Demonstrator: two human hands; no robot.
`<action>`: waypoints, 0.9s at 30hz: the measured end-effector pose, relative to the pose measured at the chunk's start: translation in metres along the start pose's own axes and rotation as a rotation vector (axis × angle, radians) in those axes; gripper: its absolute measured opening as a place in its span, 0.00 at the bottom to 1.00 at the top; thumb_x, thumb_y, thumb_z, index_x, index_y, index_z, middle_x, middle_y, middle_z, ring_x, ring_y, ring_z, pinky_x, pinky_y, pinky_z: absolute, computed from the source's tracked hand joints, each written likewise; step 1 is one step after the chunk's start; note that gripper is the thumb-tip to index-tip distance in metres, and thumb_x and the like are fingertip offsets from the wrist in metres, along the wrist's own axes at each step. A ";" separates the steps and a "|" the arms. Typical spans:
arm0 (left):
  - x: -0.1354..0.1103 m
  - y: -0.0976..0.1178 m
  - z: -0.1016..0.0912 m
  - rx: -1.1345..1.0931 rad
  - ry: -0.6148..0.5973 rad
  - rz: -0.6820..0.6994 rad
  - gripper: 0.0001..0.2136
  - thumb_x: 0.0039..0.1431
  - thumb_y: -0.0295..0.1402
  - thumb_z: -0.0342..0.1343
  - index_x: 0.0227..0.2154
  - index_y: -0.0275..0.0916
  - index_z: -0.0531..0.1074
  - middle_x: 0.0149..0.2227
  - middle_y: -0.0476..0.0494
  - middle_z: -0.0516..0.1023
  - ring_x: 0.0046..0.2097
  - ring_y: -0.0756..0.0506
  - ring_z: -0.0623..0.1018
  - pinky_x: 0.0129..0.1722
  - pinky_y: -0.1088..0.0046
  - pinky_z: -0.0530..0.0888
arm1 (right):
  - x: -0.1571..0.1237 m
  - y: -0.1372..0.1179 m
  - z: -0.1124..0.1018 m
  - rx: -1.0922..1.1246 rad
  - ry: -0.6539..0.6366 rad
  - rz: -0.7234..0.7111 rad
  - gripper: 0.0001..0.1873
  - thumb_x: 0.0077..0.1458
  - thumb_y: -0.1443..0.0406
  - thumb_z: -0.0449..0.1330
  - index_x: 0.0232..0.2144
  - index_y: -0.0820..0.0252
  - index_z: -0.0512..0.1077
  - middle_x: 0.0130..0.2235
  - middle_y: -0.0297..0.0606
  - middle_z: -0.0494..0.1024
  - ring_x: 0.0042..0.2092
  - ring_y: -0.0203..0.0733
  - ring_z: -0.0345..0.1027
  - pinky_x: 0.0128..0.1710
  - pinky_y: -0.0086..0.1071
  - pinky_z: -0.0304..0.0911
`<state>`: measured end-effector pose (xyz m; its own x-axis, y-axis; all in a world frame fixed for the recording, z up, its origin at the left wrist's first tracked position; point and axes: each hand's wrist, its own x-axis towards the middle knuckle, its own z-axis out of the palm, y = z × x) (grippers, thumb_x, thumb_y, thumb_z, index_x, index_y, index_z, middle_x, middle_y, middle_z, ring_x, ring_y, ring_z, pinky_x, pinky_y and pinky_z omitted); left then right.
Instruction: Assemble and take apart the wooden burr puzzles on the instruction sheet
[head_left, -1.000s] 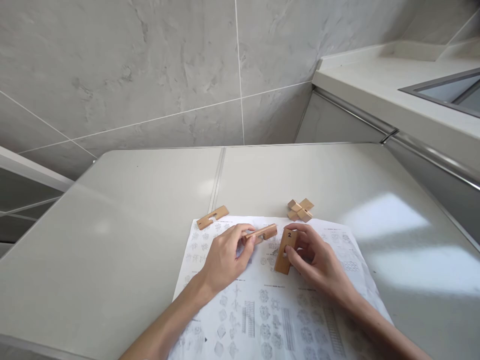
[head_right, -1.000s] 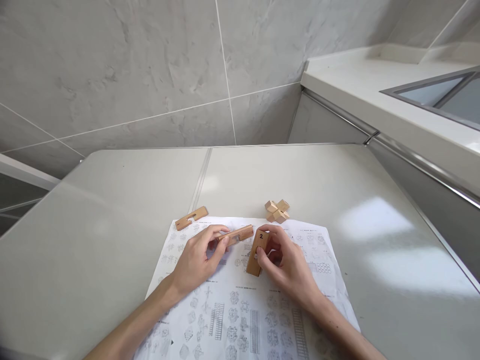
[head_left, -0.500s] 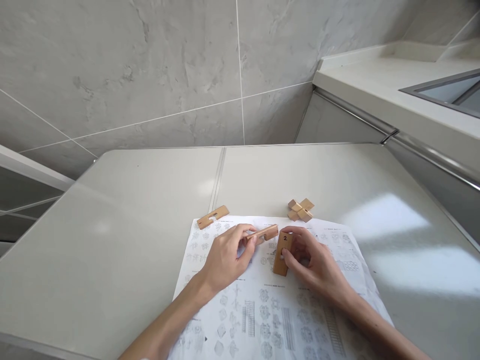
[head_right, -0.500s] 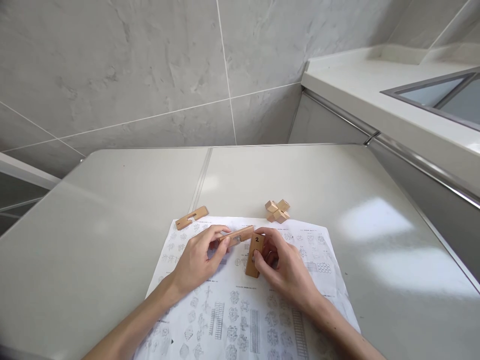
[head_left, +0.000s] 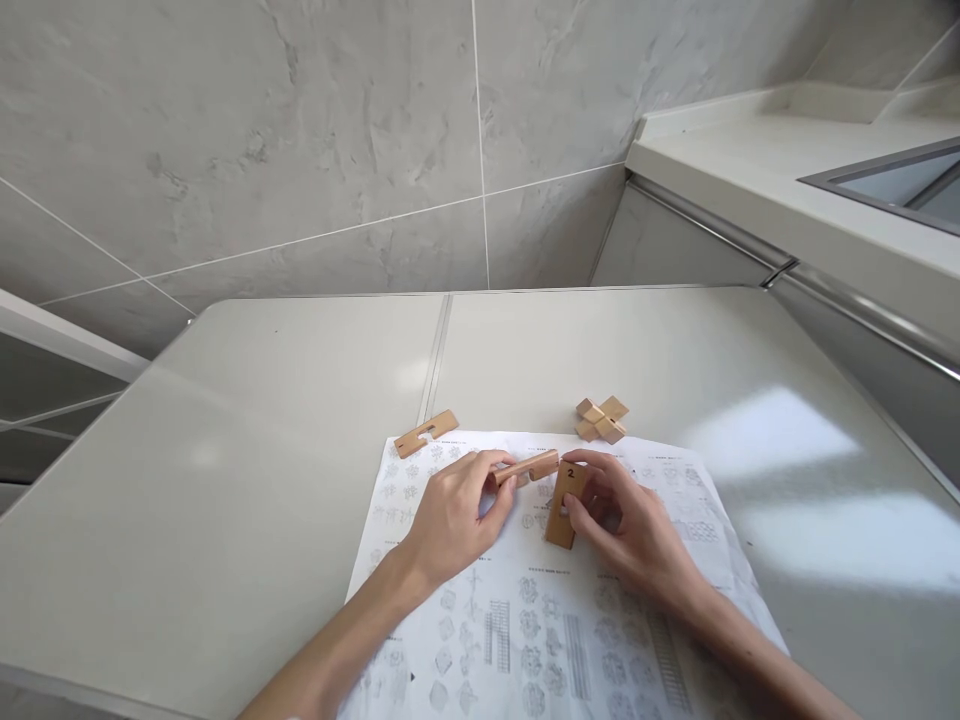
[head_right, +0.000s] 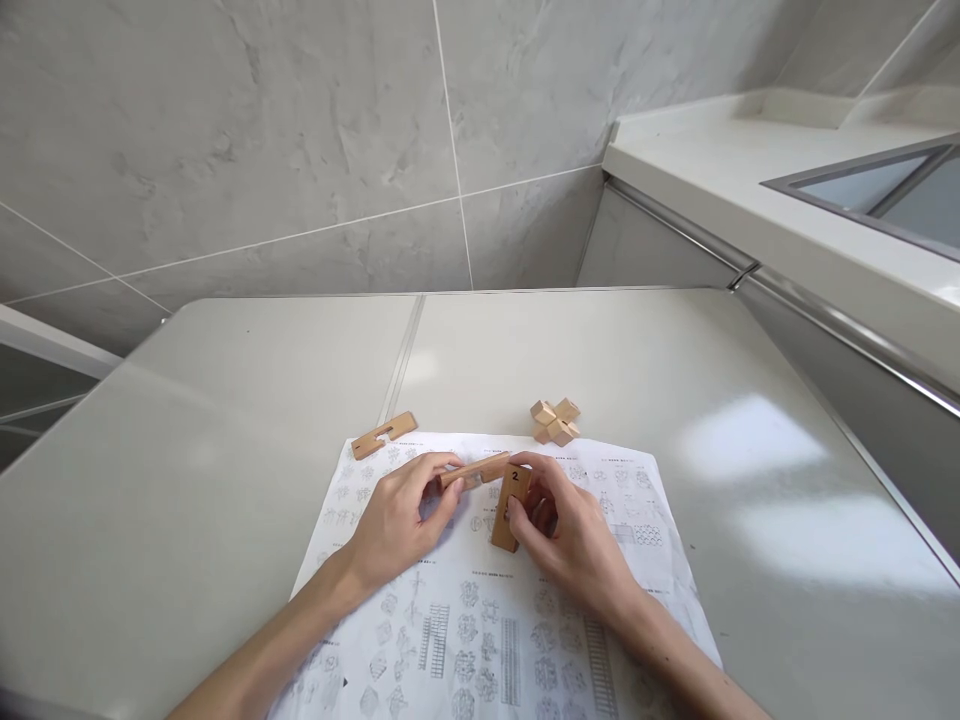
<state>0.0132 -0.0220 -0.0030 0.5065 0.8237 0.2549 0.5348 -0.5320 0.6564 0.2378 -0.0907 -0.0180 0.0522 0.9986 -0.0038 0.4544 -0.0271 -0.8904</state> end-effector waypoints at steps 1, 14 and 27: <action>0.000 0.000 0.000 0.017 0.008 0.016 0.05 0.73 0.31 0.55 0.47 0.43 0.73 0.37 0.50 0.83 0.33 0.48 0.80 0.36 0.70 0.77 | 0.000 0.000 0.000 -0.013 0.013 -0.001 0.18 0.66 0.62 0.58 0.57 0.52 0.69 0.27 0.27 0.74 0.25 0.39 0.67 0.25 0.31 0.63; -0.003 -0.004 0.007 0.190 -0.002 0.135 0.06 0.72 0.32 0.58 0.49 0.43 0.71 0.25 0.56 0.74 0.28 0.46 0.77 0.33 0.67 0.74 | 0.000 -0.002 0.000 -0.267 0.078 0.010 0.19 0.66 0.56 0.57 0.57 0.52 0.67 0.26 0.26 0.74 0.24 0.41 0.70 0.26 0.33 0.64; -0.002 -0.004 0.006 0.327 -0.007 0.194 0.08 0.73 0.32 0.55 0.52 0.41 0.69 0.27 0.51 0.79 0.30 0.43 0.80 0.34 0.64 0.78 | 0.000 0.002 0.000 -0.351 0.066 -0.024 0.16 0.68 0.56 0.56 0.56 0.52 0.66 0.34 0.30 0.81 0.24 0.40 0.71 0.25 0.34 0.61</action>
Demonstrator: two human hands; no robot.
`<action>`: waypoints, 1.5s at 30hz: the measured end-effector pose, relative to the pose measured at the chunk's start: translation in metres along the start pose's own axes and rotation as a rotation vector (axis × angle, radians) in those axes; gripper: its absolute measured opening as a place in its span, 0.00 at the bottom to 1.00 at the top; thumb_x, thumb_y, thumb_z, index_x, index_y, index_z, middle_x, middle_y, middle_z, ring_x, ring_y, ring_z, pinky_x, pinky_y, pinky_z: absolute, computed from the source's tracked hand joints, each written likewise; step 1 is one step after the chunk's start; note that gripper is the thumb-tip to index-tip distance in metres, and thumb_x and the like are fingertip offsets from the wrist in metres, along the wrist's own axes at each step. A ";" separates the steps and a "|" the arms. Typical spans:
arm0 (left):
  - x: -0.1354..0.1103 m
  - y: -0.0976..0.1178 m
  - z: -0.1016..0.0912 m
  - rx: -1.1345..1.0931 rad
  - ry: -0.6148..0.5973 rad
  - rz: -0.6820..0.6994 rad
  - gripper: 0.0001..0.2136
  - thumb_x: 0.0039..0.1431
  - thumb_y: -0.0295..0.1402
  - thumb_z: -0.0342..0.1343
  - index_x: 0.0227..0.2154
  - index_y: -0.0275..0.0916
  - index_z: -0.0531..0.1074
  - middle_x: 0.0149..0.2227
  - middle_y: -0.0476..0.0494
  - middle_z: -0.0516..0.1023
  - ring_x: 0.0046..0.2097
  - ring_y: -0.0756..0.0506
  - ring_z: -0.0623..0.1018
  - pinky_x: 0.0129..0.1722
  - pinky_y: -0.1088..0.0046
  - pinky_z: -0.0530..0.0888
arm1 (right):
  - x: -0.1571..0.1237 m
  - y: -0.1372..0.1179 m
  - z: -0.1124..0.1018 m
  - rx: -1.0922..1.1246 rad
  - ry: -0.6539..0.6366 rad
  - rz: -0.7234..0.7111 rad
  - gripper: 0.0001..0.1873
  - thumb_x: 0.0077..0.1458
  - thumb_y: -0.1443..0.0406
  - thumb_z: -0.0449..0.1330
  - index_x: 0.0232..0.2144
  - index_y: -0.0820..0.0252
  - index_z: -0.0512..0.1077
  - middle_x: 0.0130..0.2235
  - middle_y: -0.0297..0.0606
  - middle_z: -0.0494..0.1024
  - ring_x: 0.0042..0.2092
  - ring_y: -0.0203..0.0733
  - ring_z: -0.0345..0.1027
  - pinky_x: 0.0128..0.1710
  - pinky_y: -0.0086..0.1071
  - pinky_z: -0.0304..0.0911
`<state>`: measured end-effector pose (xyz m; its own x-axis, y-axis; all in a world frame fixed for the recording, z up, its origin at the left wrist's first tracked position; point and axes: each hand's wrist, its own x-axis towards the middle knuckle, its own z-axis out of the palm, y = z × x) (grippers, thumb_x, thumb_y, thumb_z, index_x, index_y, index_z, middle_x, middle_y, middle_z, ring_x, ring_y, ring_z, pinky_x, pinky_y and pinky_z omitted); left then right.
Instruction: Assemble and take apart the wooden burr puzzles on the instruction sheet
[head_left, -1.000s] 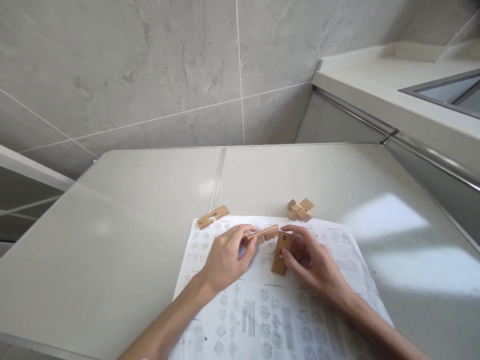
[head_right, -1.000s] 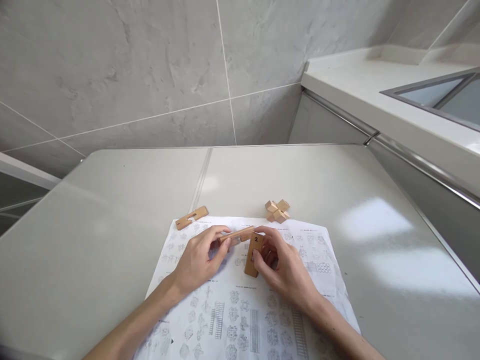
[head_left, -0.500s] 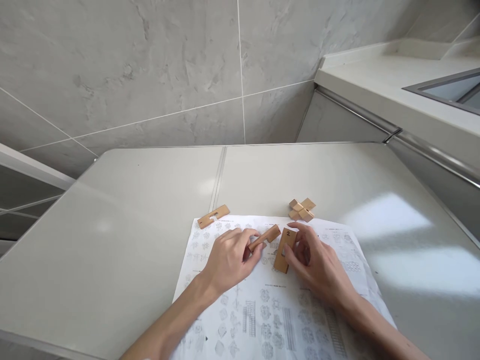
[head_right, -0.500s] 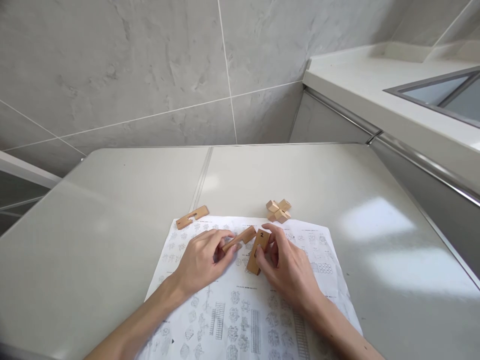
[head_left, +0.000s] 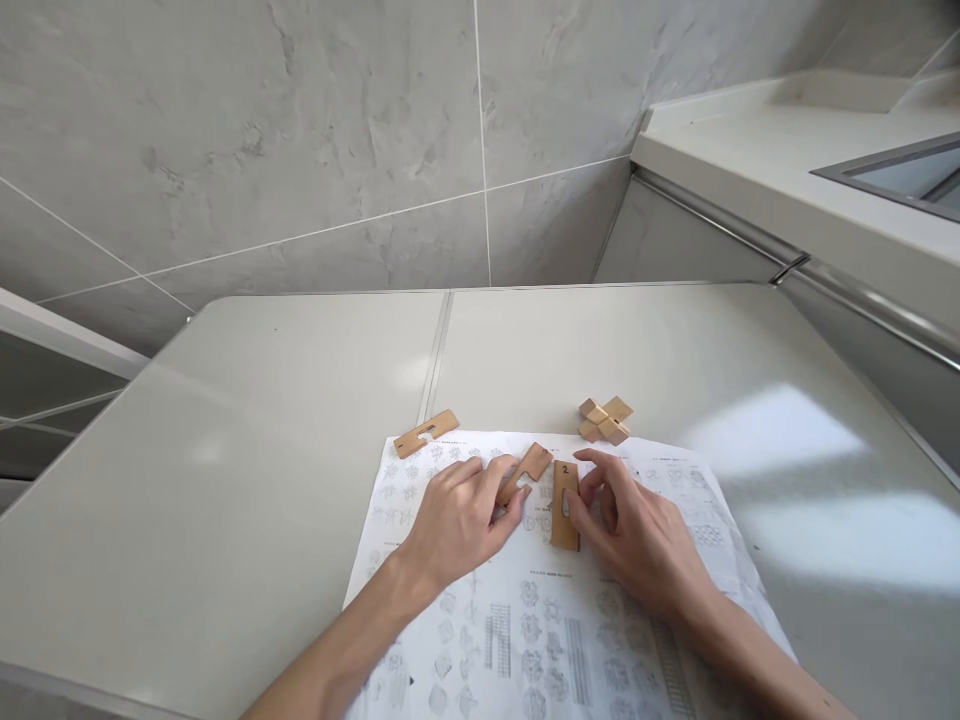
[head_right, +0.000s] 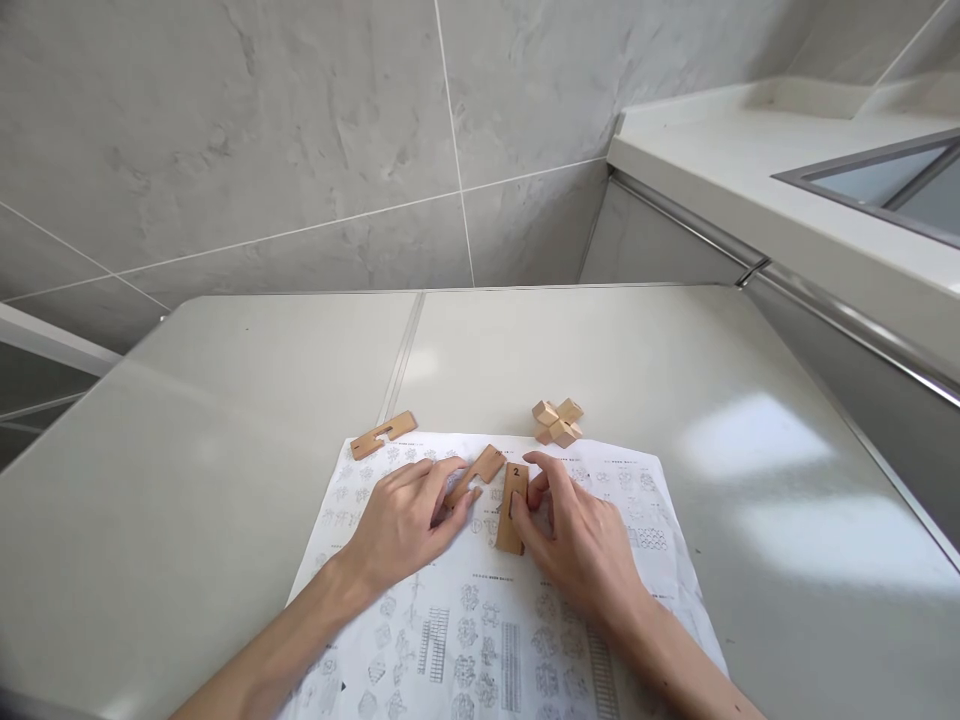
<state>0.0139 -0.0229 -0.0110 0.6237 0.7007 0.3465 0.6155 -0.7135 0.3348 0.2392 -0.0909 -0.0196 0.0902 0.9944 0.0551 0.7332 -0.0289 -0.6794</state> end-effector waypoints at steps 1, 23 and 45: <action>0.000 0.000 0.000 -0.004 -0.003 -0.004 0.08 0.73 0.33 0.55 0.52 0.41 0.69 0.27 0.52 0.78 0.29 0.43 0.80 0.34 0.64 0.77 | 0.000 0.000 0.000 0.007 -0.010 -0.010 0.15 0.69 0.57 0.56 0.56 0.51 0.66 0.34 0.30 0.81 0.24 0.39 0.70 0.25 0.34 0.62; 0.004 -0.001 -0.003 -0.079 -0.051 0.029 0.21 0.74 0.27 0.52 0.66 0.44 0.67 0.67 0.38 0.76 0.70 0.34 0.72 0.65 0.47 0.74 | -0.005 -0.008 -0.004 0.020 -0.234 -0.342 0.18 0.74 0.68 0.46 0.61 0.56 0.65 0.29 0.30 0.74 0.23 0.38 0.64 0.26 0.32 0.57; 0.002 -0.016 0.004 0.095 0.064 -0.176 0.18 0.76 0.26 0.48 0.64 0.45 0.68 0.67 0.40 0.76 0.70 0.32 0.70 0.73 0.32 0.59 | 0.004 0.005 -0.002 0.609 0.039 0.121 0.22 0.73 0.51 0.56 0.63 0.49 0.57 0.47 0.40 0.80 0.26 0.36 0.67 0.23 0.32 0.67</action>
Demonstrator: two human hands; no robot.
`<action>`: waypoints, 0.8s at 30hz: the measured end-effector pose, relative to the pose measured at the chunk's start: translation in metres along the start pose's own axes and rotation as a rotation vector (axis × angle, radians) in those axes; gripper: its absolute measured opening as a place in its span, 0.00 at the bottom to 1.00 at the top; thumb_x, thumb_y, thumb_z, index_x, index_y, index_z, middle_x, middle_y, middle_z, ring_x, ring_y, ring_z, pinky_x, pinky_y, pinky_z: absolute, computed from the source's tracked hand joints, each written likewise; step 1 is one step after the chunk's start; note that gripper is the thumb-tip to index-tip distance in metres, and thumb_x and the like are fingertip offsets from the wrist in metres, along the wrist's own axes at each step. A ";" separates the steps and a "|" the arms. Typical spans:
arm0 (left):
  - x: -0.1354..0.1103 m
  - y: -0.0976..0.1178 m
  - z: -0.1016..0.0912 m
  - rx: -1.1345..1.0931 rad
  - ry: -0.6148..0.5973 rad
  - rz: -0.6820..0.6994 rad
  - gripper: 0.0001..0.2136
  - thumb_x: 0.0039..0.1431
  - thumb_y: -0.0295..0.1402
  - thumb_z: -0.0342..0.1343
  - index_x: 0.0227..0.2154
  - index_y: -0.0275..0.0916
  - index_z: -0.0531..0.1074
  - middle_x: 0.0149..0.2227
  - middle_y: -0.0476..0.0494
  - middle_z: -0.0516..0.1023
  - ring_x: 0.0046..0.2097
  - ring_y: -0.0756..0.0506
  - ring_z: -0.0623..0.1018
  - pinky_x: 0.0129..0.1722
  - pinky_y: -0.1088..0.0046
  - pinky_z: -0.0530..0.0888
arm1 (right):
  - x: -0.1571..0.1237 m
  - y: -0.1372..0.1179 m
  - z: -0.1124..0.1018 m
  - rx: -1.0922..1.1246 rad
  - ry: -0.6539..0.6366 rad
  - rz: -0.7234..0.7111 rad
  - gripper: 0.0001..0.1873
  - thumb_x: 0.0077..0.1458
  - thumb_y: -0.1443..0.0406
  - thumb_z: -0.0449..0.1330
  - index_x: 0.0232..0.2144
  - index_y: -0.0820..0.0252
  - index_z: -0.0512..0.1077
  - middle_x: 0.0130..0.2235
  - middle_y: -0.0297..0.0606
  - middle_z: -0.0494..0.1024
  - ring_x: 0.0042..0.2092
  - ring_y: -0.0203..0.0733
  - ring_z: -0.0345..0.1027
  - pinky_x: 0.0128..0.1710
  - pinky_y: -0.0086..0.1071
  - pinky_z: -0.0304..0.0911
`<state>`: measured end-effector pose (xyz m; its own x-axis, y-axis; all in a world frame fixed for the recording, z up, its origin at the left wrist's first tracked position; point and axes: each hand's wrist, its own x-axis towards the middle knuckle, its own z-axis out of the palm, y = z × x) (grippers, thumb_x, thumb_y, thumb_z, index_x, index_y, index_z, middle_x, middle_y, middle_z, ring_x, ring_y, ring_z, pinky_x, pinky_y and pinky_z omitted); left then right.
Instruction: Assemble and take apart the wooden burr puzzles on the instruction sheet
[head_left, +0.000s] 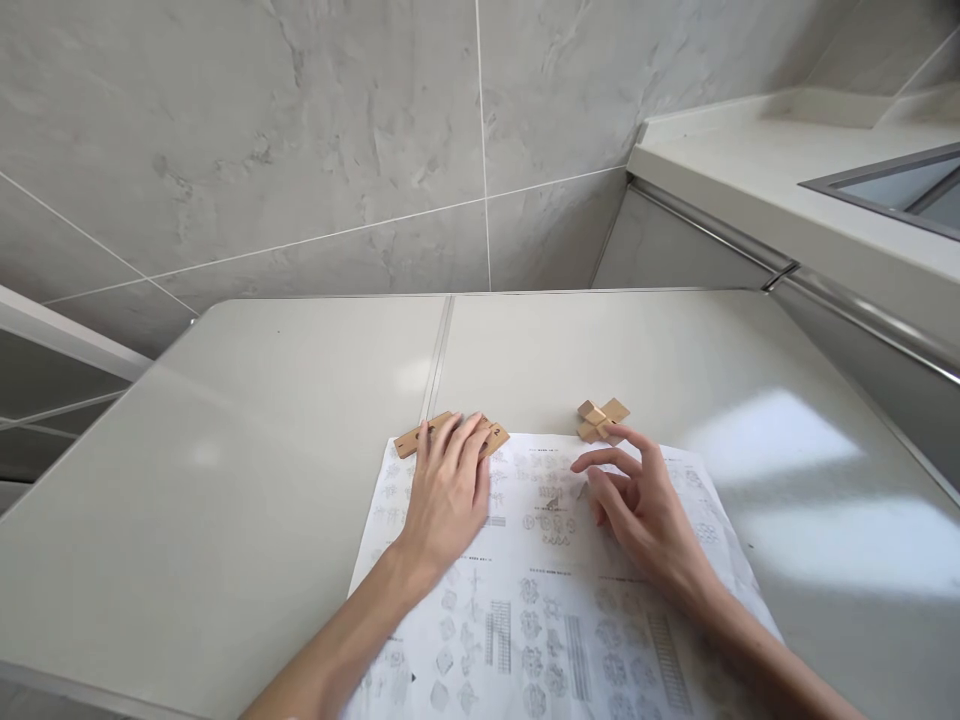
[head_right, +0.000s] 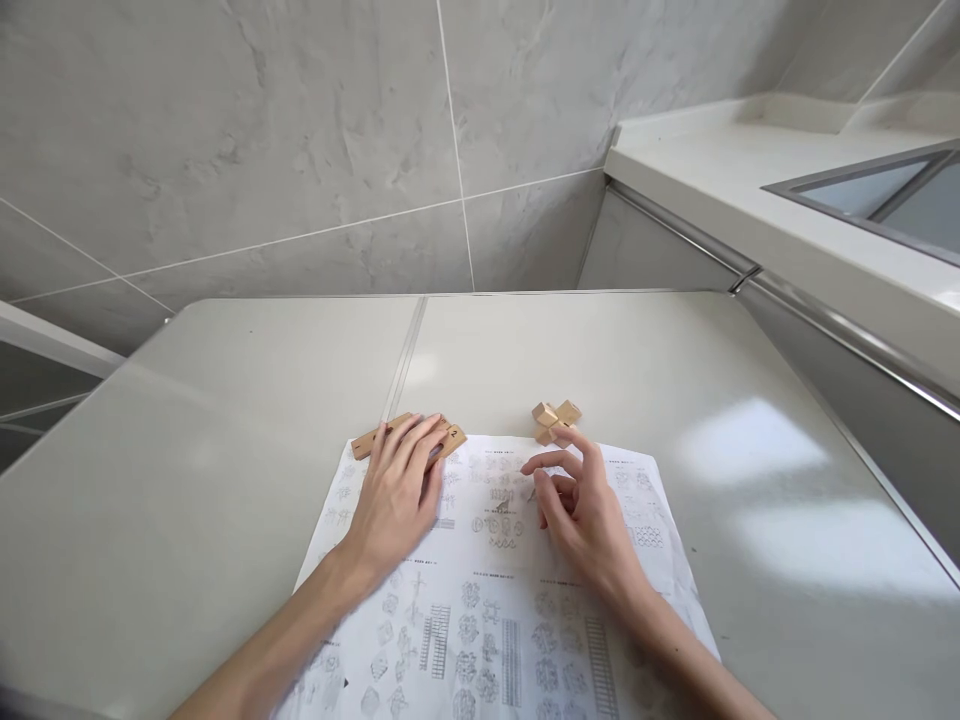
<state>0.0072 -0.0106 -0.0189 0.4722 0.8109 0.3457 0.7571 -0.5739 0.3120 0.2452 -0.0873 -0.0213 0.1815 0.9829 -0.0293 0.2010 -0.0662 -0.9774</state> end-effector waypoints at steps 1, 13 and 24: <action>0.000 -0.001 0.000 0.001 0.001 -0.002 0.18 0.76 0.26 0.48 0.64 0.45 0.68 0.67 0.39 0.76 0.70 0.32 0.70 0.73 0.33 0.60 | 0.001 0.000 0.000 0.026 0.013 0.018 0.24 0.73 0.50 0.57 0.63 0.49 0.56 0.47 0.40 0.80 0.25 0.37 0.68 0.22 0.32 0.67; 0.001 -0.007 -0.001 0.013 0.032 -0.008 0.19 0.75 0.25 0.48 0.64 0.44 0.67 0.66 0.38 0.74 0.71 0.33 0.69 0.74 0.36 0.62 | 0.008 -0.005 -0.007 0.095 0.030 0.094 0.25 0.71 0.51 0.58 0.65 0.46 0.63 0.52 0.42 0.78 0.28 0.37 0.72 0.23 0.32 0.69; 0.002 -0.003 -0.004 -0.042 0.009 0.044 0.19 0.73 0.25 0.51 0.63 0.42 0.67 0.65 0.37 0.74 0.71 0.33 0.67 0.71 0.42 0.69 | 0.007 -0.013 -0.009 0.042 -0.034 0.170 0.21 0.71 0.50 0.58 0.59 0.49 0.70 0.33 0.32 0.77 0.26 0.38 0.64 0.25 0.31 0.61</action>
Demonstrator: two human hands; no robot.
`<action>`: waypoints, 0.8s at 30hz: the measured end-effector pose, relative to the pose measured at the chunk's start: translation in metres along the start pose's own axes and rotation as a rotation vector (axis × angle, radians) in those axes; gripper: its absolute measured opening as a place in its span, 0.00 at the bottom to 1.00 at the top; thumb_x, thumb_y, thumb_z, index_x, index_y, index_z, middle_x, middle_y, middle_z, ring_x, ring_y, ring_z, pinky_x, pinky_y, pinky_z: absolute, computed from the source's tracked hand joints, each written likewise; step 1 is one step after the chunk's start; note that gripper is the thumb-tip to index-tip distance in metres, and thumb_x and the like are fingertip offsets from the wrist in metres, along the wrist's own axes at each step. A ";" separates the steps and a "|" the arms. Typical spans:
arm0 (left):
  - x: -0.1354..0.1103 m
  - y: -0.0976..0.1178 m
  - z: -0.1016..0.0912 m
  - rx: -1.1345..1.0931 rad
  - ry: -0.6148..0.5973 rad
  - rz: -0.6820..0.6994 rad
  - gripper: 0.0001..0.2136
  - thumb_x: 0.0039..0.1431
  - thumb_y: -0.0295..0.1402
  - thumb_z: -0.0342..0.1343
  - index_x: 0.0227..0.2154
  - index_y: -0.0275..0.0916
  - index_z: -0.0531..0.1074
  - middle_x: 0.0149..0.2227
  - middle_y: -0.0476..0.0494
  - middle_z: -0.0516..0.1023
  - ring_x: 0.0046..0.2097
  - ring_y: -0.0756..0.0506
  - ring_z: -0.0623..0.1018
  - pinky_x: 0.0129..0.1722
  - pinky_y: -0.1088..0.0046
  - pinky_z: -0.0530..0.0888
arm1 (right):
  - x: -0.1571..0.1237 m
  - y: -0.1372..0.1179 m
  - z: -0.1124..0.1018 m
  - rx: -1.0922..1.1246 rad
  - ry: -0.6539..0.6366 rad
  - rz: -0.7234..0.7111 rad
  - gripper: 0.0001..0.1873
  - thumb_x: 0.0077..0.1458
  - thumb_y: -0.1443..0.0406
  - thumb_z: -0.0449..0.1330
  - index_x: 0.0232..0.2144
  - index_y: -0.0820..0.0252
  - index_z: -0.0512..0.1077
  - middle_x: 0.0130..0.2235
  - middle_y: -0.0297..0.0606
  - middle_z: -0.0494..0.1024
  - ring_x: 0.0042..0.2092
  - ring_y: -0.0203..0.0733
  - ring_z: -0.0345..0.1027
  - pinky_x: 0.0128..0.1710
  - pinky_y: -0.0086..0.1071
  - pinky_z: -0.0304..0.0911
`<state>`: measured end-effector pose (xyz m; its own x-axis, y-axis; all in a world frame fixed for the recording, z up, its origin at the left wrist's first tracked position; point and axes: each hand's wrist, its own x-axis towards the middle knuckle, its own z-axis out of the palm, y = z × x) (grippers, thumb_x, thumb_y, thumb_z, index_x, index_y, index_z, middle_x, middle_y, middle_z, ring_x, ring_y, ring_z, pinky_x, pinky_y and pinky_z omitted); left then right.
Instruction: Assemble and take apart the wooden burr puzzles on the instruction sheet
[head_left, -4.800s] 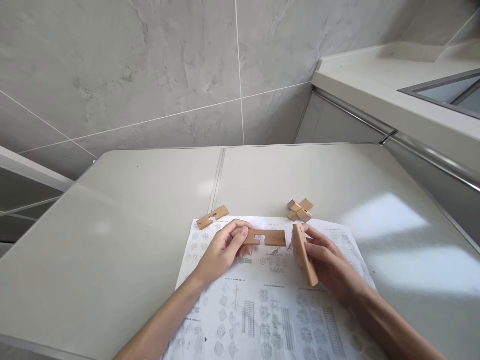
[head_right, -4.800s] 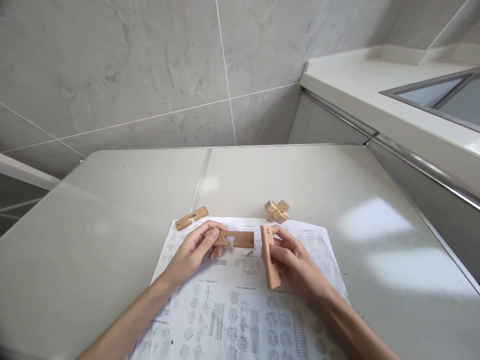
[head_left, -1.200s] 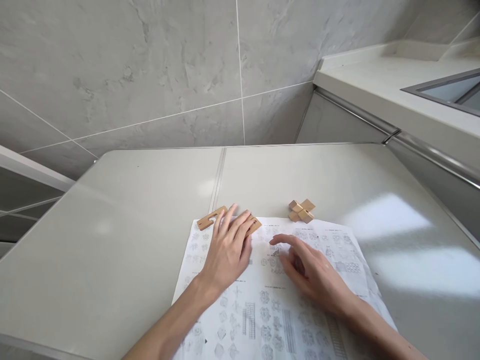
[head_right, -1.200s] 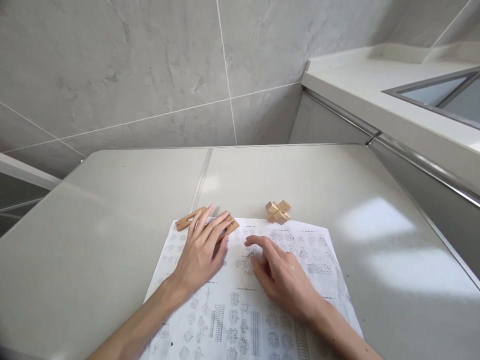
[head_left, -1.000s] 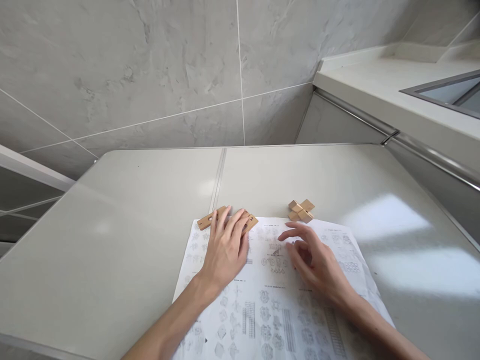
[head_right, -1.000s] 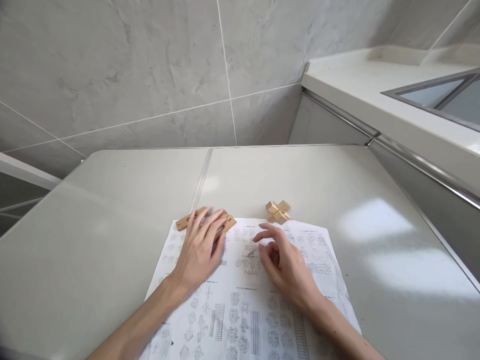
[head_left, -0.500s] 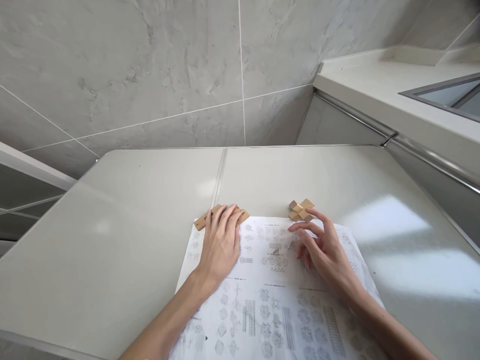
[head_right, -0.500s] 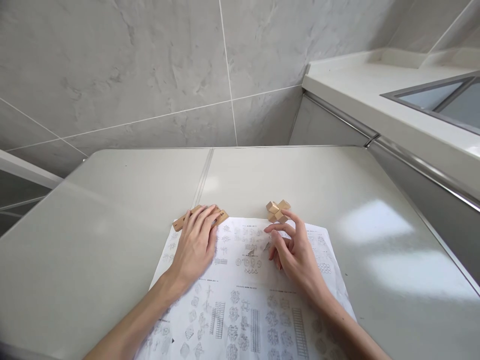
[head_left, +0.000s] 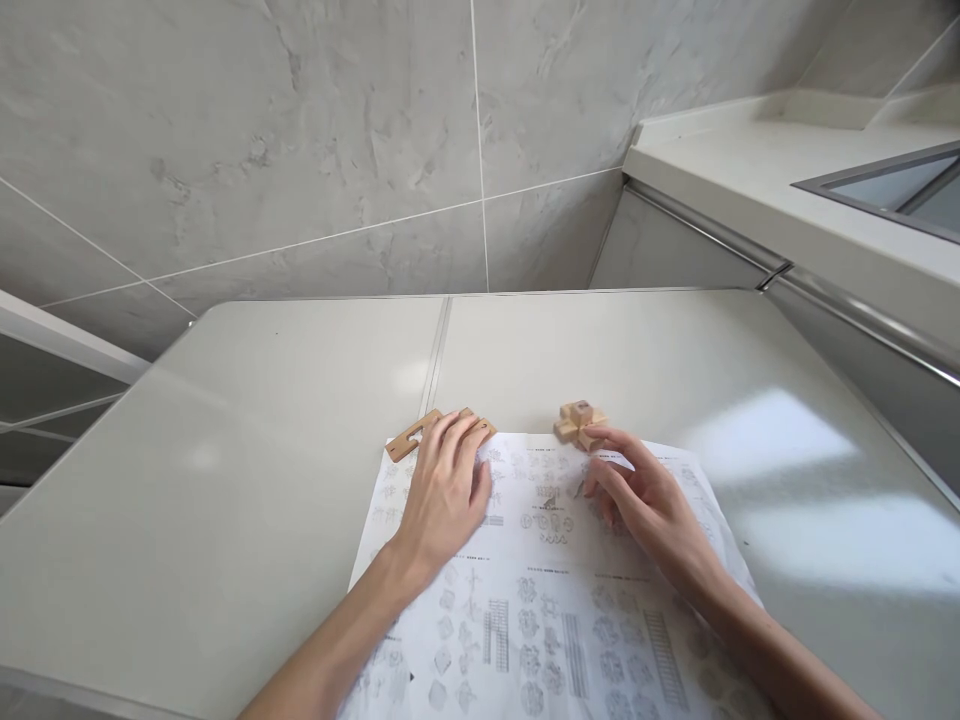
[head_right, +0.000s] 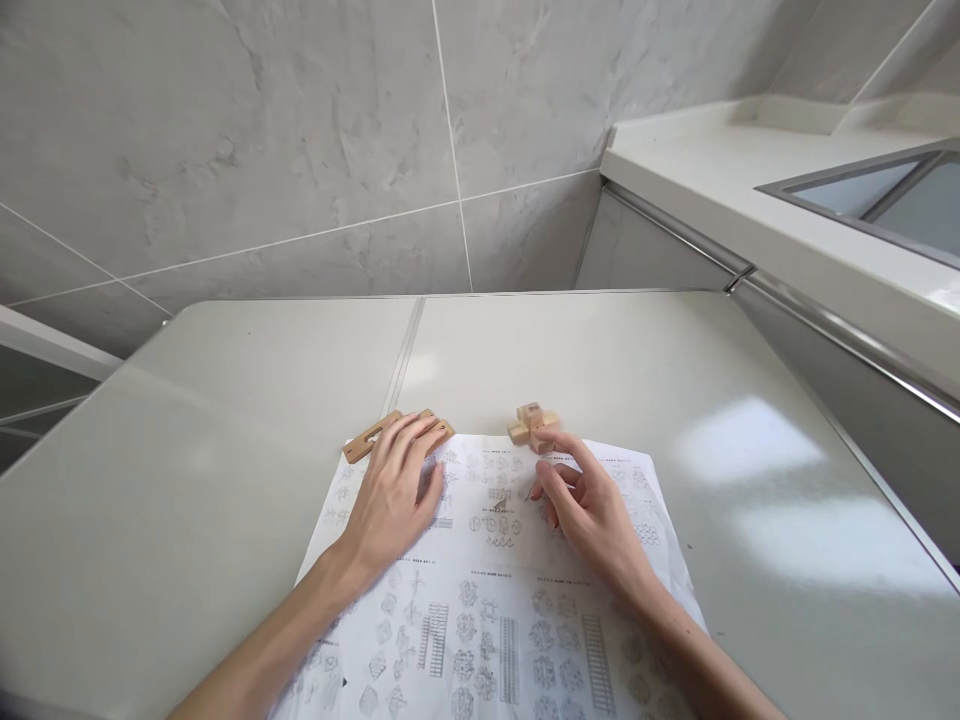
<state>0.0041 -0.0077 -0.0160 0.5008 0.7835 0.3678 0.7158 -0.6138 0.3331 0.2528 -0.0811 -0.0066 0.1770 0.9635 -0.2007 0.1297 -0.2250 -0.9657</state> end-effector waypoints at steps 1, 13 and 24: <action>0.000 0.000 0.000 -0.001 0.000 0.002 0.19 0.73 0.24 0.52 0.63 0.42 0.68 0.65 0.37 0.74 0.71 0.33 0.67 0.71 0.42 0.69 | 0.000 0.001 0.000 0.000 -0.009 0.006 0.20 0.71 0.49 0.58 0.58 0.50 0.71 0.30 0.31 0.76 0.25 0.38 0.62 0.25 0.31 0.59; -0.002 0.015 -0.014 -0.512 -0.207 -0.040 0.32 0.67 0.47 0.68 0.68 0.49 0.63 0.67 0.38 0.72 0.69 0.33 0.72 0.68 0.47 0.73 | -0.010 0.000 0.002 0.131 -0.348 -0.112 0.14 0.75 0.50 0.58 0.45 0.52 0.72 0.31 0.32 0.73 0.30 0.38 0.61 0.30 0.33 0.56; 0.003 0.024 -0.021 -1.025 -0.331 -0.025 0.35 0.50 0.39 0.79 0.61 0.50 0.73 0.59 0.39 0.78 0.59 0.34 0.79 0.60 0.54 0.77 | -0.016 -0.006 0.004 0.378 -0.602 0.011 0.18 0.72 0.49 0.64 0.52 0.50 0.65 0.35 0.29 0.73 0.30 0.34 0.68 0.30 0.30 0.61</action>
<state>0.0130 -0.0220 0.0113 0.7088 0.6896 0.1484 0.0564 -0.2651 0.9626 0.2449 -0.0944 0.0021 -0.4075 0.8988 -0.1619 -0.2352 -0.2746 -0.9324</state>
